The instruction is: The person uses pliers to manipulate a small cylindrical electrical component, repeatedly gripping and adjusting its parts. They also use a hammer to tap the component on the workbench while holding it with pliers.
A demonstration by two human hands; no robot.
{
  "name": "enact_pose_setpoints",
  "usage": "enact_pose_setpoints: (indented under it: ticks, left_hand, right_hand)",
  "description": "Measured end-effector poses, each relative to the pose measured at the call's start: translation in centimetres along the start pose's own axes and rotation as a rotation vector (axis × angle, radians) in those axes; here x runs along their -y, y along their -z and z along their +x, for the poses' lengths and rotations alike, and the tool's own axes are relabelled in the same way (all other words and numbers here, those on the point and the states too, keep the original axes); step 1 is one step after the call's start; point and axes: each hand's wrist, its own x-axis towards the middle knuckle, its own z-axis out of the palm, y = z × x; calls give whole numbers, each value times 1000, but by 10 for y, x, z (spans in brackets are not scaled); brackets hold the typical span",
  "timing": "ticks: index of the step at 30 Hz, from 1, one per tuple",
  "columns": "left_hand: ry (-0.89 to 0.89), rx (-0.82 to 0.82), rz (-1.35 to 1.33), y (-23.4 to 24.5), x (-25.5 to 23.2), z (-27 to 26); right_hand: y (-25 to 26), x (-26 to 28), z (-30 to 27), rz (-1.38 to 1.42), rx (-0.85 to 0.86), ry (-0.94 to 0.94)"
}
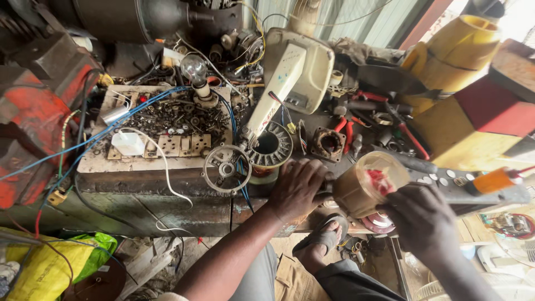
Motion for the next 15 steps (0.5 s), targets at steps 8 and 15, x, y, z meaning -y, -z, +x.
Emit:
enact_pose_setpoints:
  ticks: [8, 15]
  left_hand:
    - [-3, -45, 37, 27, -13, -6]
    - [-1, -34, -269, 93, -78, -36]
  right_hand:
    - [16, 29, -14, 58, -66, 73]
    - [27, 38, -17, 55, 13, 267]
